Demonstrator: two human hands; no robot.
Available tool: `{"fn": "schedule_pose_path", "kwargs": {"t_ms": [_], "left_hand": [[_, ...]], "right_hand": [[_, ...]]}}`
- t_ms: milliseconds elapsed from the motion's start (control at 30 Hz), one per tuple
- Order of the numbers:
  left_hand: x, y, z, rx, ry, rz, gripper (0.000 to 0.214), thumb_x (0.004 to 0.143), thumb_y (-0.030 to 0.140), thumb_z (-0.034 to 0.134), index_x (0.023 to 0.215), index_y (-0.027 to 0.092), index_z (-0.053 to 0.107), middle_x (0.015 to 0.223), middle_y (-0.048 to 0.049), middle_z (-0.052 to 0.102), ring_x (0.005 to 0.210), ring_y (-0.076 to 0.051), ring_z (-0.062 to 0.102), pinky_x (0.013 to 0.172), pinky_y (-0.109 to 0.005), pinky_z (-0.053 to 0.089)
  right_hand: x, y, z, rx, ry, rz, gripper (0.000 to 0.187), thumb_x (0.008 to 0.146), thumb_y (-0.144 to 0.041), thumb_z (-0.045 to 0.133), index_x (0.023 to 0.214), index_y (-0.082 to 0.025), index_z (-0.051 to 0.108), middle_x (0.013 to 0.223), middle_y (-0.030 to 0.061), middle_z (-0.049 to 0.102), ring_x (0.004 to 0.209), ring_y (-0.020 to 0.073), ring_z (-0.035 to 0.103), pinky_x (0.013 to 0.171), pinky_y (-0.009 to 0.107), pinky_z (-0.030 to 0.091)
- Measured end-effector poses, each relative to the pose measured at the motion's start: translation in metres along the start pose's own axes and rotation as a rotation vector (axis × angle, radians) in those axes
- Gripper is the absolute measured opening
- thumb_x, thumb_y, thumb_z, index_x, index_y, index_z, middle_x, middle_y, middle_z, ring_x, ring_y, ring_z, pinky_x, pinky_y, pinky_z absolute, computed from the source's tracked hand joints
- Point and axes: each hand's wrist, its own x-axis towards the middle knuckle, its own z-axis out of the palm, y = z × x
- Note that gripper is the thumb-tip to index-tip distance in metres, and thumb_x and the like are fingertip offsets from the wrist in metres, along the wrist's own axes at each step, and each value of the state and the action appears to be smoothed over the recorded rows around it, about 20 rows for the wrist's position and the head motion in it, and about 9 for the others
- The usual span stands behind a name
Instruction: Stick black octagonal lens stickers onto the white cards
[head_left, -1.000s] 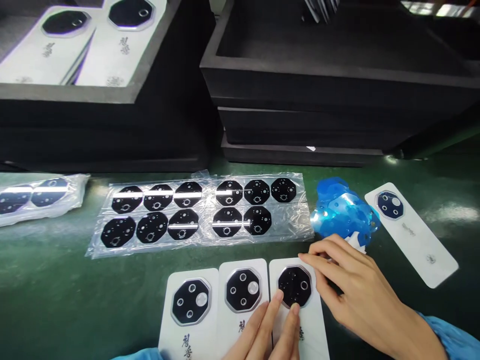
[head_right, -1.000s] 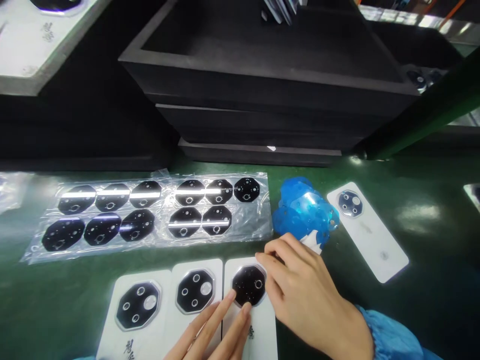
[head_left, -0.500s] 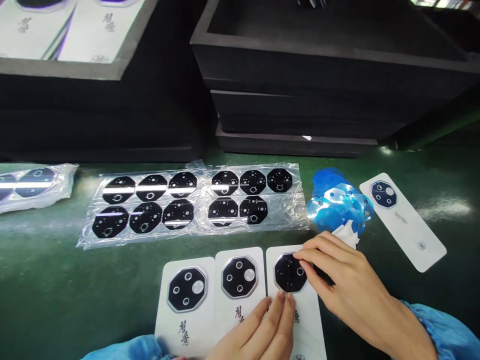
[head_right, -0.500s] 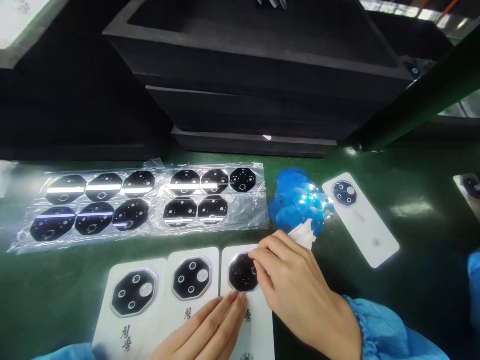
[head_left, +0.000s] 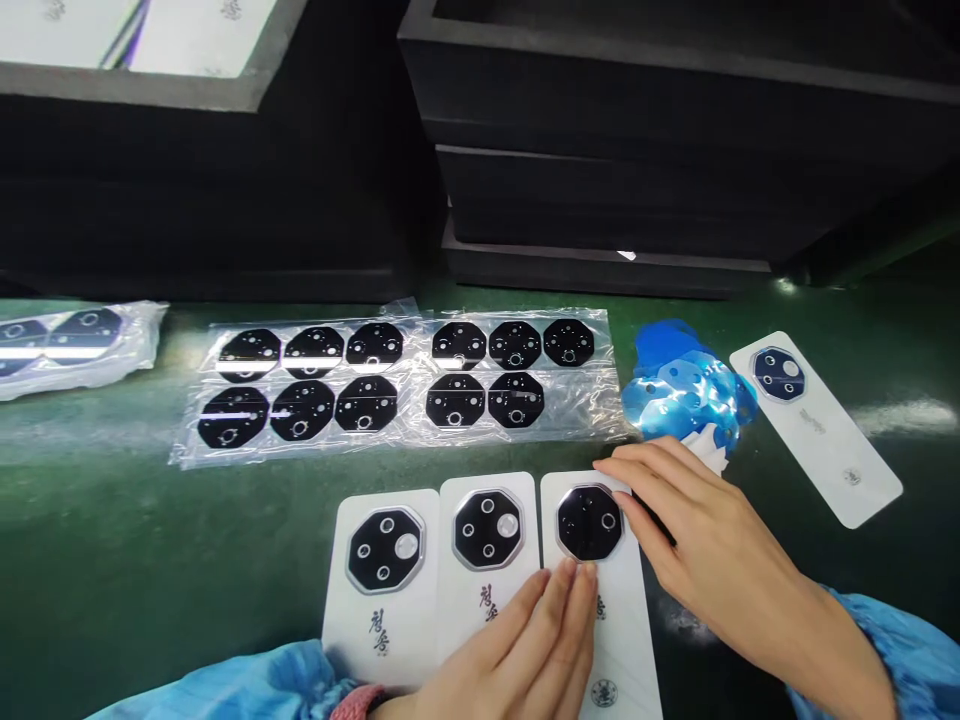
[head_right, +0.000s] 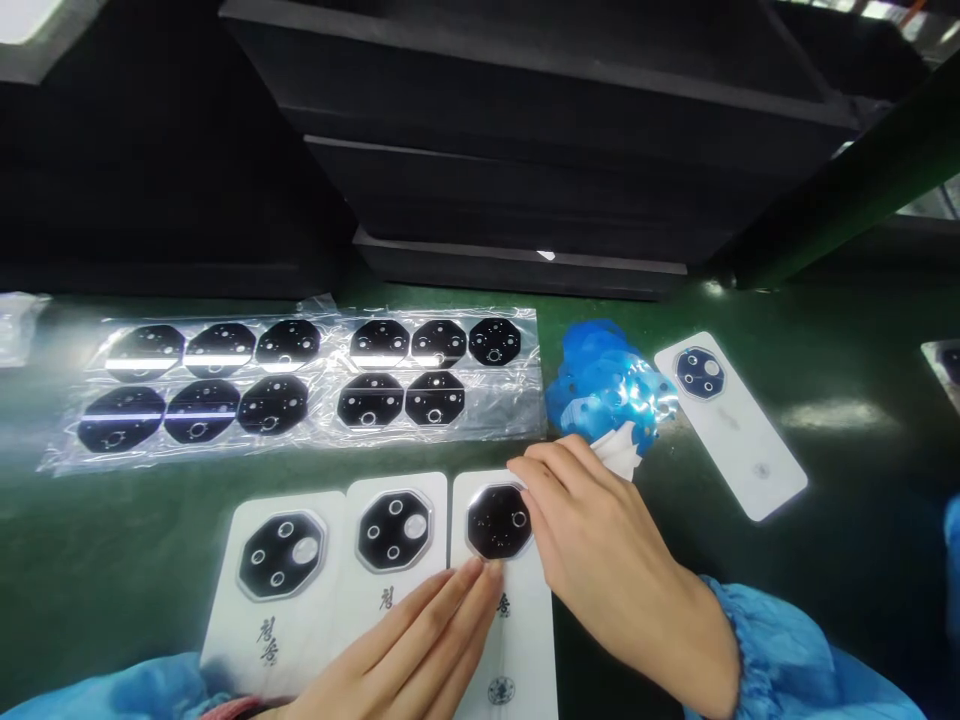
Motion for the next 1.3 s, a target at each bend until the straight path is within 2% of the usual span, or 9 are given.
{"fn": "schedule_pose_path", "kwargs": {"t_ms": [200, 433, 567, 700, 800, 933, 1000, 1067, 1300], "left_hand": [[0.002, 0.006, -0.002, 0.025, -0.029, -0.041, 0.033, 0.090, 0.028, 0.047, 0.115, 0.014, 0.064, 0.123, -0.0066, 0.061, 0.114, -0.023, 0.054, 0.101, -0.034, 0.035], [-0.001, 0.008, -0.001, 0.027, -0.014, -0.047, 0.037, 0.090, 0.025, 0.041, 0.117, 0.010, 0.062, 0.125, -0.0100, 0.059, 0.115, -0.025, 0.053, 0.104, -0.037, 0.032], [0.001, 0.005, 0.003, -0.084, 0.060, -0.045, 0.035, 0.092, 0.022, 0.040, 0.116, 0.008, 0.061, 0.126, -0.0109, 0.058, 0.118, -0.028, 0.049, 0.102, -0.039, 0.033], [0.005, -0.007, -0.012, -0.279, 0.228, -0.166, 0.029, 0.094, 0.010, 0.035, 0.111, 0.009, 0.059, 0.110, -0.0073, 0.065, 0.110, -0.022, 0.053, 0.100, -0.036, 0.037], [0.006, -0.024, -0.037, -0.585, 0.310, -0.453, 0.015, 0.093, 0.014, 0.040, 0.098, 0.012, 0.055, 0.085, -0.0054, 0.063, 0.083, -0.015, 0.058, 0.080, -0.026, 0.047], [0.005, -0.041, -0.060, -1.493, -0.102, -0.833, 0.037, 0.093, 0.037, 0.033, 0.065, 0.017, 0.047, 0.055, 0.0001, 0.050, 0.049, -0.010, 0.044, 0.049, -0.021, 0.039], [0.001, -0.041, -0.059, -1.854, -0.239, -0.838, 0.048, 0.089, 0.048, 0.037, 0.053, 0.017, 0.044, 0.043, 0.0012, 0.042, 0.039, -0.008, 0.037, 0.043, -0.021, 0.032], [-0.004, -0.038, -0.053, -2.059, -0.273, -0.827, 0.051, 0.081, 0.055, 0.047, 0.047, 0.016, 0.047, 0.036, 0.0016, 0.039, 0.032, -0.006, 0.031, 0.036, -0.020, 0.025], [-0.020, -0.029, -0.035, -2.360, -0.249, -0.785, 0.054, 0.073, 0.058, 0.063, 0.046, 0.012, 0.053, 0.032, 0.0001, 0.043, 0.024, -0.005, 0.032, 0.027, -0.017, 0.022]], "right_hand": [[0.000, 0.000, 0.004, -0.004, -0.003, -0.008, 0.023, 0.092, -0.005, 0.036, 0.103, -0.012, 0.055, 0.098, 0.0086, 0.060, 0.093, 0.0220, 0.055, 0.075, 0.036, 0.054], [-0.002, -0.001, 0.002, 0.125, -0.072, 0.059, 0.021, 0.092, -0.003, 0.035, 0.099, -0.018, 0.049, 0.097, 0.0053, 0.054, 0.092, 0.0200, 0.051, 0.071, 0.033, 0.049], [0.000, -0.002, -0.009, 0.301, -0.098, 0.192, 0.015, 0.094, -0.012, 0.036, 0.089, -0.021, 0.047, 0.092, 0.0023, 0.054, 0.086, 0.0168, 0.052, 0.073, 0.031, 0.045], [0.007, 0.003, -0.024, 0.606, -0.237, 0.407, 0.015, 0.092, -0.026, 0.039, 0.081, -0.021, 0.046, 0.064, -0.0039, 0.051, 0.057, 0.0127, 0.047, 0.054, 0.026, 0.036], [0.014, 0.003, -0.029, 0.898, -0.323, 0.501, 0.022, 0.089, -0.040, 0.046, 0.080, -0.020, 0.047, 0.057, -0.0060, 0.046, 0.051, 0.0106, 0.039, 0.049, 0.024, 0.030], [0.022, -0.015, -0.020, 1.179, -0.361, 0.462, 0.034, 0.083, -0.052, 0.057, 0.080, -0.019, 0.049, 0.062, -0.0050, 0.049, 0.055, 0.0098, 0.042, 0.052, 0.022, 0.031], [0.023, -0.027, -0.010, 1.280, -0.398, 0.450, 0.039, 0.080, -0.056, 0.061, 0.079, -0.018, 0.049, 0.061, -0.0049, 0.049, 0.055, 0.0093, 0.042, 0.051, 0.022, 0.031], [0.021, -0.037, 0.001, 1.390, -0.435, 0.478, 0.043, 0.076, -0.058, 0.065, 0.078, -0.018, 0.050, 0.062, -0.0043, 0.050, 0.054, 0.0088, 0.043, 0.050, 0.021, 0.031], [0.017, -0.050, 0.024, 1.541, -0.459, 0.522, 0.044, 0.072, -0.056, 0.071, 0.079, -0.017, 0.052, 0.063, -0.0043, 0.050, 0.053, 0.0072, 0.041, 0.048, 0.019, 0.031]]}}
